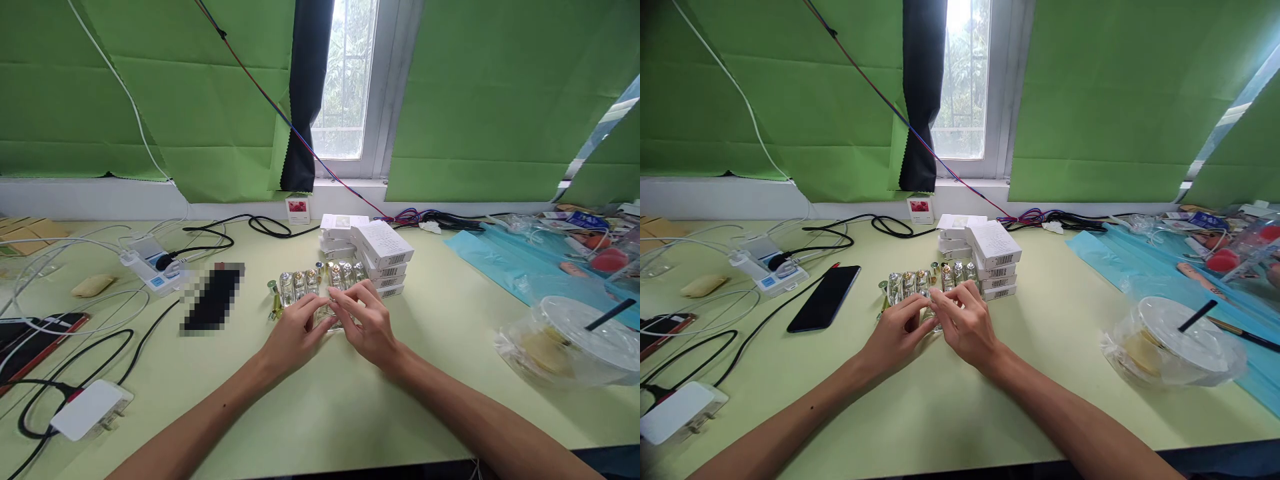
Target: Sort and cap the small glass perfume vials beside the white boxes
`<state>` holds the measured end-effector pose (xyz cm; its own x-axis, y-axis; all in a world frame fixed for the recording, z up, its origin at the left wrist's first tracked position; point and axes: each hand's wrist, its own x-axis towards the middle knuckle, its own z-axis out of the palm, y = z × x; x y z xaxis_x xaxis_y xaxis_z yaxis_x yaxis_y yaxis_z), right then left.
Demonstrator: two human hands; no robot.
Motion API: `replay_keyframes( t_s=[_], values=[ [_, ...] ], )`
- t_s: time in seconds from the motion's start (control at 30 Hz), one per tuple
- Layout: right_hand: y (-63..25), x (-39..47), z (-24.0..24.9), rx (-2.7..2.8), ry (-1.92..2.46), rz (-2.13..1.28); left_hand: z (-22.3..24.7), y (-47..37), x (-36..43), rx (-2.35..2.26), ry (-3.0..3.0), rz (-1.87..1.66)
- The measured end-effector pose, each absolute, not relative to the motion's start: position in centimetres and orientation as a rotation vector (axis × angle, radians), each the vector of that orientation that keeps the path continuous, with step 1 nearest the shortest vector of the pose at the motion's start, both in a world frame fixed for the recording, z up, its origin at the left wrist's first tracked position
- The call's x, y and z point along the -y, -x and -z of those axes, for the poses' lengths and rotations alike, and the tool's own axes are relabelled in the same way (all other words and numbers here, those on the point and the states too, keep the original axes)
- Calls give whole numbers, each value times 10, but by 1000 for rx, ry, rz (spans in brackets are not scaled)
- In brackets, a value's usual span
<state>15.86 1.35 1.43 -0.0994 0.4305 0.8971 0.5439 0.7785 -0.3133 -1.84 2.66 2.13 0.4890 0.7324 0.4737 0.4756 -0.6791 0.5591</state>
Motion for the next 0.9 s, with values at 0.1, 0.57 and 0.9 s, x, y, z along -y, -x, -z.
replay_keyframes(
  t_s=[0.1, 0.57, 0.9],
  values=[
    [-158, -14, -11, 1715, 771, 126, -22, 18, -26, -1016, -2388, -1021],
    [-155, -13, -13, 1694, 762, 199, -25, 15, -22, -1101, -2389, -1086],
    [-155, -14, -11, 1683, 793, 203, -22, 16, -23, -1093, -2389, -1106]
  ],
)
